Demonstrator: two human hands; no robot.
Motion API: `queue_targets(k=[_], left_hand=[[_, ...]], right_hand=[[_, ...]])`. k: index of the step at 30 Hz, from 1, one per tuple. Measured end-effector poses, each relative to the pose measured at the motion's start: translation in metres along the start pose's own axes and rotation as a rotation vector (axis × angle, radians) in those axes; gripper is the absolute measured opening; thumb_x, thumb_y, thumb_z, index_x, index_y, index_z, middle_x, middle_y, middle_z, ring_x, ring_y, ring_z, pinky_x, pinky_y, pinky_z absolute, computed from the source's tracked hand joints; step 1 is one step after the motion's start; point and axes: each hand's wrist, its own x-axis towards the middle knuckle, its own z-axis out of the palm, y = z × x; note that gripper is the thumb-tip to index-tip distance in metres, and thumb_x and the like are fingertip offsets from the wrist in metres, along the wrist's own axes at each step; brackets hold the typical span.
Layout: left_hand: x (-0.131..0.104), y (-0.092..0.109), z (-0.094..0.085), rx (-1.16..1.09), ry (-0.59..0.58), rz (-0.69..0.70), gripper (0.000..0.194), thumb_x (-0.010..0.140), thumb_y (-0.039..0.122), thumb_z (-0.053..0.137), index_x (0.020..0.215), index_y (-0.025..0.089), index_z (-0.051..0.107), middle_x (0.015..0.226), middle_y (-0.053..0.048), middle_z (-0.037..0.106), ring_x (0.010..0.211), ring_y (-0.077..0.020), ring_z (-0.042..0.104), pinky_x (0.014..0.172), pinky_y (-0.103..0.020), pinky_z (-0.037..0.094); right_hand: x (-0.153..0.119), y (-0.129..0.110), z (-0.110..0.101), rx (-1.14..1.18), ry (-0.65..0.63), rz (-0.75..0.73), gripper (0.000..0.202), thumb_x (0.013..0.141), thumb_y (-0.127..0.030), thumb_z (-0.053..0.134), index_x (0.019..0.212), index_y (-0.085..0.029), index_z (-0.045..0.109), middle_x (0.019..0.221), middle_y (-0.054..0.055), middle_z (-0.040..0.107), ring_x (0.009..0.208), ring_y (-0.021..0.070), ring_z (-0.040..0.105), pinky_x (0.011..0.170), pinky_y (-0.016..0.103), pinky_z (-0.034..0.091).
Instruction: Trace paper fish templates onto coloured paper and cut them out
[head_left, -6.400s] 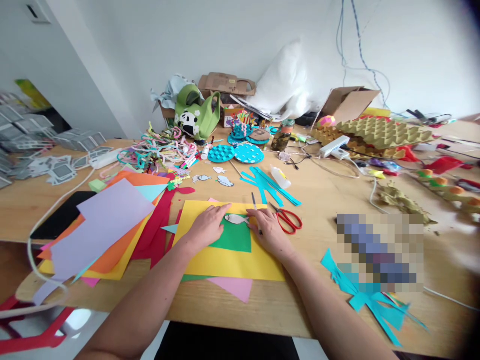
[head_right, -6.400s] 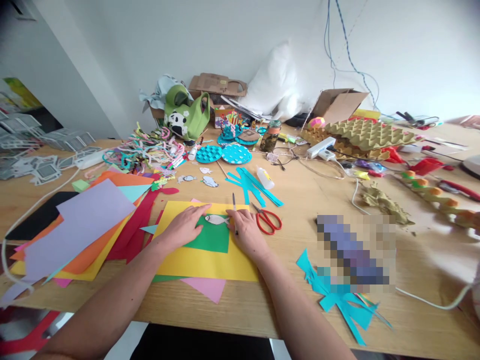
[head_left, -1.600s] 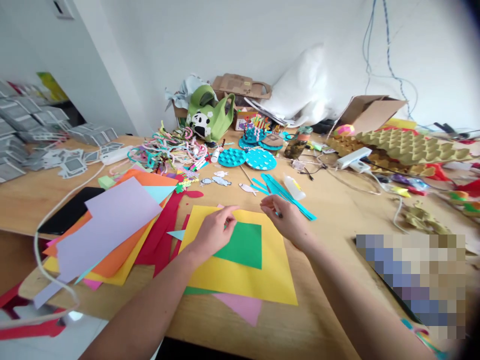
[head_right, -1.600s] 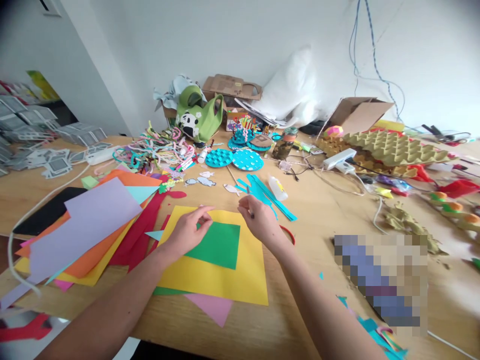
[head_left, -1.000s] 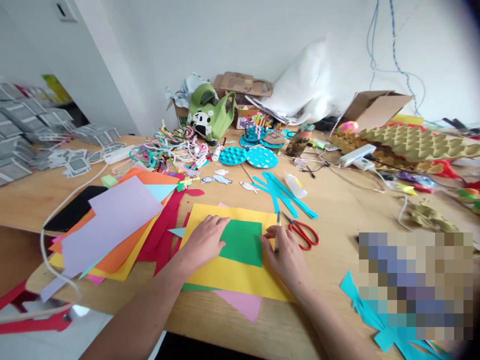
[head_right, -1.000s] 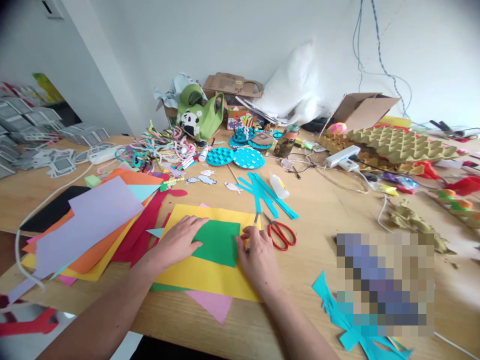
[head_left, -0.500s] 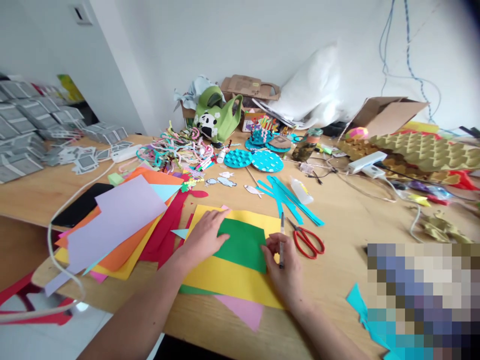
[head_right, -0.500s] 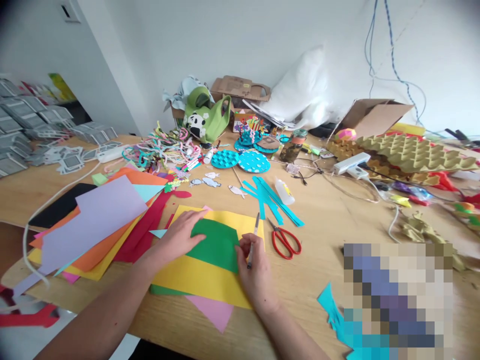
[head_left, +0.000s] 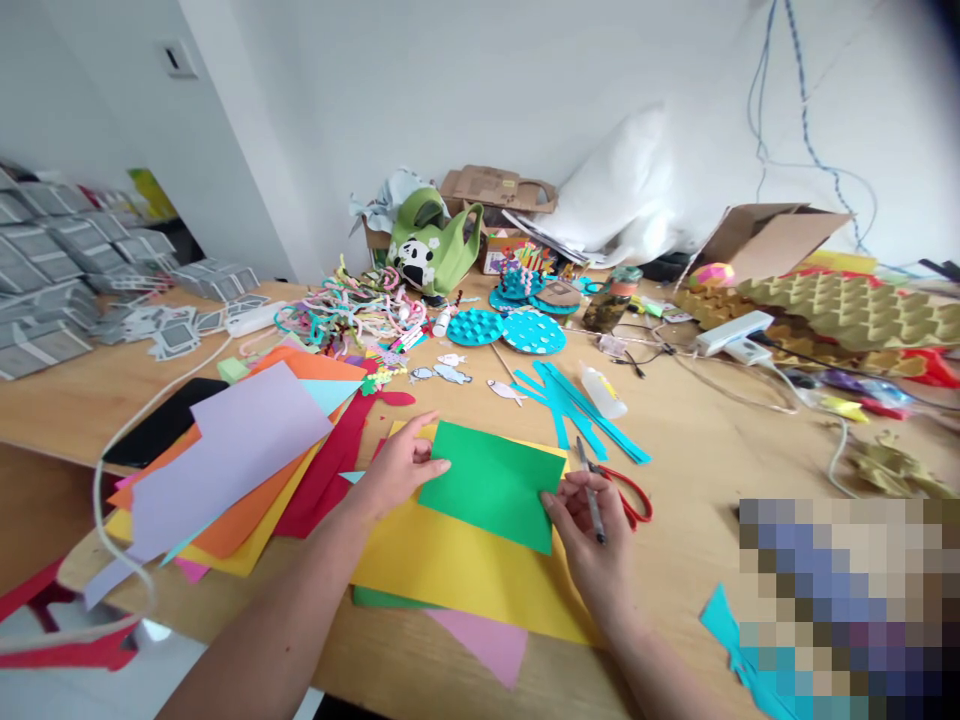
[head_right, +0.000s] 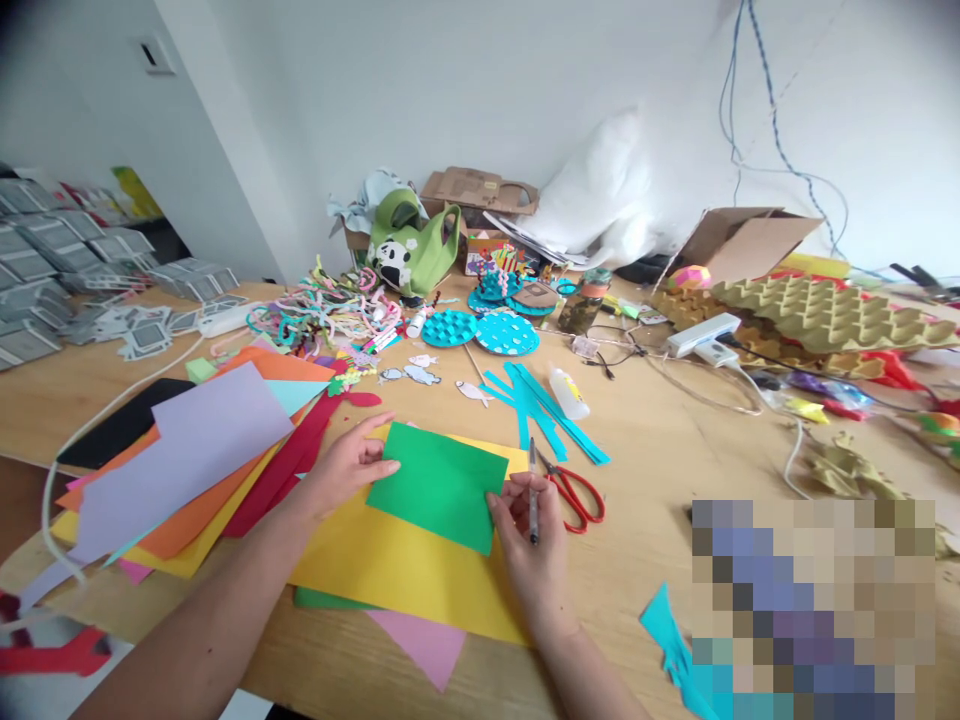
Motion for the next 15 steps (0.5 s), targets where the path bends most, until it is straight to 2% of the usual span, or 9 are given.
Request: queue_targets(k=[3,10,15], left_hand=[[-0.0008,0.0011,0.002,0.011,-0.01,-0.031,0.078,0.076,0.032,0.067,0.144,0.018,0.032,0.066,0.006,0.055,0.065,-0.0127,0.058,0.063,-0.024,0.045],[-0.0014,0.0031,0.0035,-0.136,-0.03,-0.034,0.081,0.071,0.03,0.071,0.142,0.017,0.034,0.067,0.006,0.058,0.067,-0.014,0.06,0.064,-0.025,0.045],[-0.0024,0.0083,0.0054,-0.337,-0.029,-0.054,0.086,0.067,0.03,0.075,0.14,0.013,0.035,0.077,0.001,0.065,0.074,-0.0162,0.064,0.069,-0.027,0.048]], right_hand=[[0.0,0.0012,-0.0003,0.0,0.0,-0.005,0.022,0.078,-0.031,0.07,0.091,-0.025,0.053,0.076,-0.001,0.054,0.067,0.0128,0.055,0.057,0.024,0.047],[-0.0006,0.0034,-0.0006,-0.001,0.006,-0.004,0.023,0.078,-0.03,0.07,0.092,-0.025,0.053,0.078,-0.001,0.054,0.068,0.0126,0.055,0.059,0.024,0.047],[-0.0002,0.0022,-0.0004,0.05,0.015,0.003,0.023,0.077,-0.03,0.071,0.092,-0.025,0.054,0.077,-0.001,0.055,0.069,0.0125,0.056,0.059,0.024,0.048]])
